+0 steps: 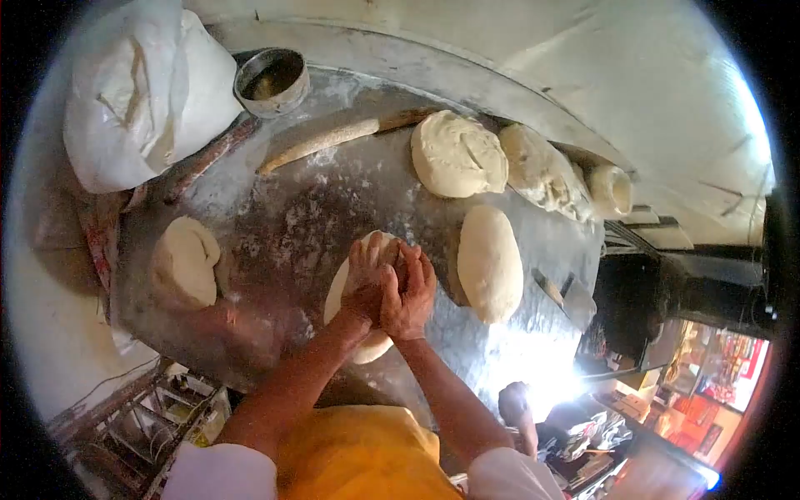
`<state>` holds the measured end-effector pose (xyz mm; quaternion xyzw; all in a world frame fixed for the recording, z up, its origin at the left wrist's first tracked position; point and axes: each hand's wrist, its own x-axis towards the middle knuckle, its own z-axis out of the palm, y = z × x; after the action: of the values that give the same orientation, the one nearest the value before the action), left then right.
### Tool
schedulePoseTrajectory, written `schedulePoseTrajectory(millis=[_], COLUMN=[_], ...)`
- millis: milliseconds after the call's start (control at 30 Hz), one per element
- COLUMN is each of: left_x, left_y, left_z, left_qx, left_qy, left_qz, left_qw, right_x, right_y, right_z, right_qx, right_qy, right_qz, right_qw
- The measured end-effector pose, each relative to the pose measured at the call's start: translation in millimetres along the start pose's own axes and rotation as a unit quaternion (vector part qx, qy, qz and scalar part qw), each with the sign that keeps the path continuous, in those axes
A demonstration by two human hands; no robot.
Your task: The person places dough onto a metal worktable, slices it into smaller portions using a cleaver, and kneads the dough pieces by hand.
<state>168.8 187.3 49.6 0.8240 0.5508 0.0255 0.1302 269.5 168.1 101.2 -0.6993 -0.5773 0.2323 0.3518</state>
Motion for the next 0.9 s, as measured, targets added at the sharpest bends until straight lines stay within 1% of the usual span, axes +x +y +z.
schedulePoseTrajectory(millis=[33, 67, 100, 133, 167, 200, 233, 300, 333, 367, 433, 467, 500, 533, 567, 600, 633, 667, 700, 733, 767, 800, 833, 900], left_x=[15, 25, 37, 41, 56, 72, 89, 107, 105, 105, 101, 92, 83, 81, 74, 63, 36, 0, -31, -53, -71, -86, -97, -110], left_y=[-10, -15, -23, -30, -31, -32, -37, -43, -46, -45, -35, -42, -50, -43, -37, -47, -38, -22, -8, 0, 8, 13, 16, 14], left_z=[0, -7, 4, 17, 8, -4, -5, -9, -2, -13, -52, -44, -35, -84, -112, -78, -94, -123, -136, -118, -82, -42, -8, 5], left_qx=[0.023, -0.047, -0.043, -0.307, -0.170, -0.029, -0.031, -0.062, -0.046, -0.026, -0.003, 0.023, 0.056, -0.169, -0.382, -0.466, -0.466, -0.301, -0.125, -0.128, -0.119, -0.107, -0.092, -0.075], left_qy=[0.026, 0.017, 0.007, 0.080, 0.058, 0.036, 0.035, -0.075, 0.012, 0.100, -0.076, -0.004, 0.071, -0.024, -0.122, -0.058, -0.062, -0.027, 0.010, 0.005, 0.144, 0.282, 0.416, 0.539], left_qz=[0.017, 0.009, 0.000, -0.022, -0.029, -0.031, -0.034, -0.051, -0.027, -0.005, -0.030, 0.026, 0.077, -0.016, -0.108, -0.070, -0.070, 0.007, 0.086, 0.086, 0.105, 0.120, 0.131, 0.137], left_qw=[0.999, 0.999, 0.999, 0.948, 0.983, 0.998, 0.998, 0.994, 0.998, 0.995, 0.997, 0.999, 0.993, 0.985, 0.910, 0.880, 0.880, 0.953, 0.988, 0.988, 0.977, 0.946, 0.895, 0.828], right_x=[16, 32, 47, 62, 74, 86, 94, 112, 119, 121, 117, 109, 95, 68, 38, 11, -18, -43, -63, -80, -86, -86, -84, -82], right_y=[5, 12, 19, 12, 17, 23, 28, 27, 21, 22, 24, 16, 10, 9, 9, 0, -14, -29, -36, -27, -29, -36, -39, -14], right_z=[9, 19, 31, 31, 37, 43, 46, 55, 56, 58, 52, 35, 19, 4, -10, -34, -58, -75, -87, -89, -92, -93, -92, -70], right_qx=[0.002, 0.007, 0.013, 0.048, 0.070, 0.058, 0.043, 0.025, 0.009, 0.010, 0.041, 0.159, 0.160, 0.148, 0.135, 0.086, 0.036, 0.039, 0.040, 0.013, 0.010, -0.068, -0.146, -0.138], right_qy=[-0.009, 0.003, 0.011, -0.007, -0.001, 0.001, 0.003, -0.004, -0.005, 0.004, -0.010, -0.053, -0.045, -0.023, -0.002, -0.032, -0.063, -0.078, -0.093, -0.092, -0.093, -0.120, -0.147, -0.172], right_qz=[0.002, -0.020, -0.041, -0.005, 0.034, 0.018, 0.002, 0.014, 0.024, 0.019, 0.060, 0.142, 0.131, 0.060, -0.008, -0.081, -0.150, -0.155, -0.161, -0.195, -0.189, -0.199, -0.211, -0.210], right_qw=[1.000, 1.000, 0.999, 0.999, 0.997, 0.998, 0.999, 1.000, 1.000, 1.000, 0.997, 0.976, 0.977, 0.987, 0.991, 0.992, 0.986, 0.984, 0.982, 0.976, 0.978, 0.970, 0.955, 0.953])
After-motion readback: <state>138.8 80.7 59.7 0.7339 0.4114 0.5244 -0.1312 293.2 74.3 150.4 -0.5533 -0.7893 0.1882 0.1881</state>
